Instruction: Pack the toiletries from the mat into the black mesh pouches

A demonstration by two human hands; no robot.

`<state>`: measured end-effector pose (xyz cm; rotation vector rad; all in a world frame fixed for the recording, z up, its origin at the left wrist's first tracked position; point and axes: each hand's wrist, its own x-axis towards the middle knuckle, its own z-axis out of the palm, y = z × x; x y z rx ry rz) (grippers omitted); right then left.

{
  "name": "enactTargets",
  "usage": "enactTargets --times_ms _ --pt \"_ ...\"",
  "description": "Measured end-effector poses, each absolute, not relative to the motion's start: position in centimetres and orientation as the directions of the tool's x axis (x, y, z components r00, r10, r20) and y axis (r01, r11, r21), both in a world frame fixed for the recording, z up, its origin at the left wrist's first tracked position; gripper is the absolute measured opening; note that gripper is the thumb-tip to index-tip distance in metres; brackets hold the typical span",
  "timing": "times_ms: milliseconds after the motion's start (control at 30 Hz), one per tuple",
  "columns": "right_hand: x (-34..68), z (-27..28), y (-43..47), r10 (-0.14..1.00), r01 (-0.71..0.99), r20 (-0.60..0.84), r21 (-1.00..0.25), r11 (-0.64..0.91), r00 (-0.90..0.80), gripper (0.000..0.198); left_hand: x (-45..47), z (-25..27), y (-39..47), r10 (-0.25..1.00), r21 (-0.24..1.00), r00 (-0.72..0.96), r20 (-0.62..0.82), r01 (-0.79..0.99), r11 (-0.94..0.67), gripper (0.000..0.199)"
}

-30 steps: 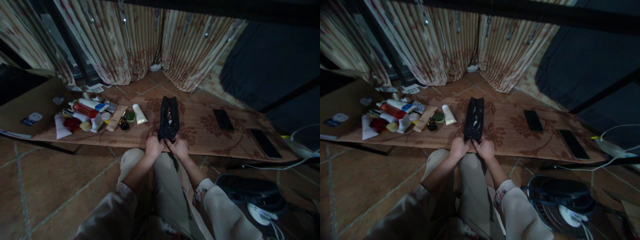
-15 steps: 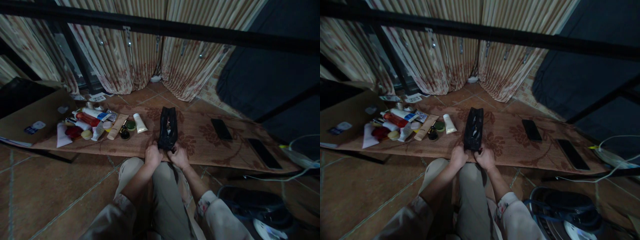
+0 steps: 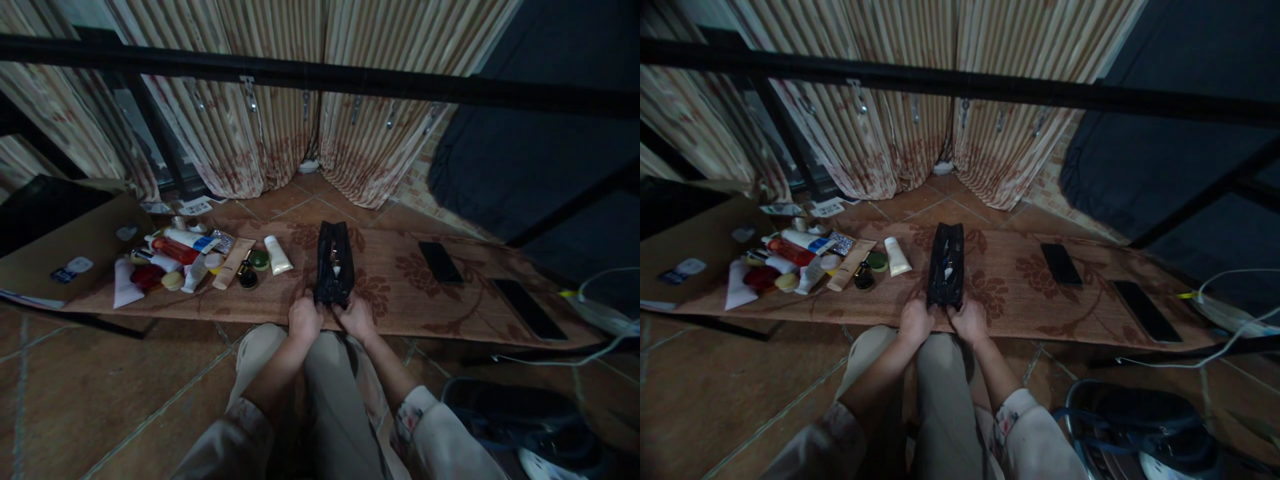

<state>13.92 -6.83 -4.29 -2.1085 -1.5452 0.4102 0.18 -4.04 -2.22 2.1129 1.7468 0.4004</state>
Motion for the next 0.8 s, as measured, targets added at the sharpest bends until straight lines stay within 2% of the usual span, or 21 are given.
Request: enactTargets --times_ms 233,367,600,800 --pt "14.43 -4.43 -6.70 0.961 0.747 0.065 -0.643 -0.167 0.271 0.018 0.43 -2.13 -4.04 0.982 0.394 0.178 -0.055 0.908 -0.142 0.024" --pt "14.55 -4.52 -6.77 0.963 0.714 0.098 -0.690 -0.117 0.252 0.015 0.43 -2.01 -4.05 0.983 0.407 0.172 -0.070 0.904 -0.130 0.028" --pt "14.44 -4.14 -6.83 0.946 0.697 0.181 -0.714 -0.062 0.269 0.042 0.36 -1.90 -3.95 0.983 0.480 0.178 -0.033 0.866 -0.141 0.038" --pt "14.25 -4.08 -6.79 0.949 0.701 0.176 -0.710 -0.063 0.263 0.041 0.40 -1.96 -3.94 0.979 0.468 0.198 -0.044 0.870 -0.155 0.038"
